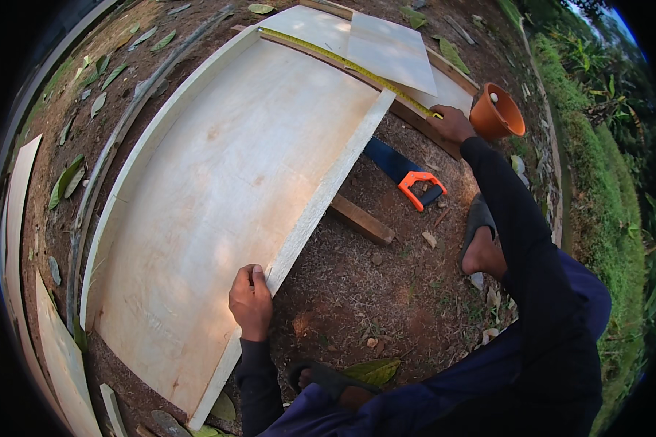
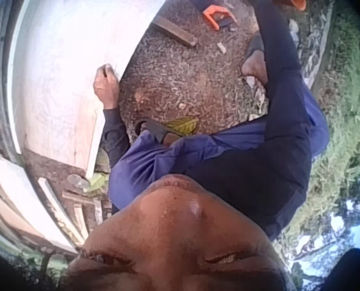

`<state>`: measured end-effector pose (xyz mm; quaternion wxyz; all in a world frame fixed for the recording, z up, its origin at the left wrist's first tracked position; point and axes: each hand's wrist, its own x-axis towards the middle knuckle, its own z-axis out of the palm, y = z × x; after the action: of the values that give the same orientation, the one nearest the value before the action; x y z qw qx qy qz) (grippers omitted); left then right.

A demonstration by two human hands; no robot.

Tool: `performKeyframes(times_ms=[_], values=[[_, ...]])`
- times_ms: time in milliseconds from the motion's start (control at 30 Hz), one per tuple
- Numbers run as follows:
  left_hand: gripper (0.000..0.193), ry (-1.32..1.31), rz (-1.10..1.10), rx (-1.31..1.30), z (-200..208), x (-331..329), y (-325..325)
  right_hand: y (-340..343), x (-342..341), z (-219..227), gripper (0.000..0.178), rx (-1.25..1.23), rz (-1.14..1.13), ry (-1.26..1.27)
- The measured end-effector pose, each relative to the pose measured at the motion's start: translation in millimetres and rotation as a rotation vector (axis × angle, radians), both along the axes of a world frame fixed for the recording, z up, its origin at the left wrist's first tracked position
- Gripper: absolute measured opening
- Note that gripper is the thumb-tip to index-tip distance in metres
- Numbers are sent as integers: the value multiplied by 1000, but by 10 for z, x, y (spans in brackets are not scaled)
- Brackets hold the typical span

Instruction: The person cuts a large plywood sheet in half using a hand saw, then measures the cut pieces and a wooden frame with a tape measure. The person also handles a wooden support beam and places it under the plywood.

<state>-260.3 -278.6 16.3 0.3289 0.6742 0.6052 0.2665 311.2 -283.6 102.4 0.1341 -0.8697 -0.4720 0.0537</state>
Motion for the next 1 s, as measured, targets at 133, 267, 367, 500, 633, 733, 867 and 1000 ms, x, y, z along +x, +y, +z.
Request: performKeyframes(times_ms=[133, 267, 367, 500, 633, 733, 867, 1000], values=[[27, -34, -20, 19, -11, 41, -14, -120, 36, -119, 43, 63, 114, 30], [27, -66, -2, -25, -6, 31, 5, -254, -548, 1, 29, 30, 80, 471], [28, -84, -2, -38, -20, 49, 6, -454, -907, 46, 20, -69, 325, 501], [29, -65, 10, -33, -1, -8, 6, -598, -1588, 82, 32, -189, -38, 1006], [29, -72, 14, -30, -4, -30, -3, -752, -2164, 203, 39, -286, 76, 999], [28, -86, 12, -21, 18, -11, -9, -872, -2303, 110, 38, -343, 74, 1046], [28, -67, 13, -24, 14, -10, -13, -1000, -2531, 168, 37, -397, 37, 1101], [28, -52, 23, -25, 12, 12, -13, -1022, -2629, 305, 38, -458, 32, 1147]])
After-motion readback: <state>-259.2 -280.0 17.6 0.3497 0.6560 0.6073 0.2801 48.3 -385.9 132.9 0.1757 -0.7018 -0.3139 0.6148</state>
